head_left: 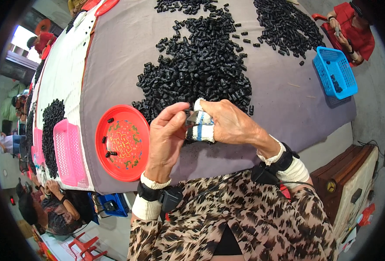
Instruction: The worker is manually assembling shoe components by attaching small black cylindrical parts to a white and blue base part at a factory work table.
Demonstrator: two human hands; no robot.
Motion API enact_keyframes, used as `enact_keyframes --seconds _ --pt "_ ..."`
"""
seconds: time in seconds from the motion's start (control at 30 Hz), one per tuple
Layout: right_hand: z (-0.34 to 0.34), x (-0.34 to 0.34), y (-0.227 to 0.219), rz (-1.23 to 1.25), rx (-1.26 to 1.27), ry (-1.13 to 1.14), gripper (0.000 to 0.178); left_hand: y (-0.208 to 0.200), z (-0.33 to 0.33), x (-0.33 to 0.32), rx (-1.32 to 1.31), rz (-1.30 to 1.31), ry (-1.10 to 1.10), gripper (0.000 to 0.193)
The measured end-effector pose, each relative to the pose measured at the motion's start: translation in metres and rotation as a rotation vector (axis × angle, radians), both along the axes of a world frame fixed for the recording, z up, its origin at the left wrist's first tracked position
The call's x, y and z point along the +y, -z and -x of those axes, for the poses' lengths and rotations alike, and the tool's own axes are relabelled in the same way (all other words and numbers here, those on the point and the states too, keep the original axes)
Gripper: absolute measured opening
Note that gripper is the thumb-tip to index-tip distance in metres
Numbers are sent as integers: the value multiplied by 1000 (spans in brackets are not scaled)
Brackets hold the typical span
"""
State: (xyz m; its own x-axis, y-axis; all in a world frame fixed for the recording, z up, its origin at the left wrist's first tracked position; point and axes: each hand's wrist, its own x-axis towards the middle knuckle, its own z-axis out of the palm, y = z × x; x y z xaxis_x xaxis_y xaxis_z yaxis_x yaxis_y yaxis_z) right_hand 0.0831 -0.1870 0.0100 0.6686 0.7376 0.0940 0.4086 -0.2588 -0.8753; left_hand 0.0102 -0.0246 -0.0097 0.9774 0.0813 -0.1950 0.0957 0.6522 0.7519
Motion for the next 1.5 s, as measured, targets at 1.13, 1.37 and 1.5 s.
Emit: enact_keyframes --seconds 1.13,1.37,1.5 --pt "-19 -30 23 -58 386 214 18 49 -60 26 -416 -1776 -83 17" --pt "-18 -14 17 -139 413 198 13 32 -45 26 -301 -1375 -95 20" --pt "-13 4 2 -255 485 255 10 -8 -24 21 -205 -980 -34 19"
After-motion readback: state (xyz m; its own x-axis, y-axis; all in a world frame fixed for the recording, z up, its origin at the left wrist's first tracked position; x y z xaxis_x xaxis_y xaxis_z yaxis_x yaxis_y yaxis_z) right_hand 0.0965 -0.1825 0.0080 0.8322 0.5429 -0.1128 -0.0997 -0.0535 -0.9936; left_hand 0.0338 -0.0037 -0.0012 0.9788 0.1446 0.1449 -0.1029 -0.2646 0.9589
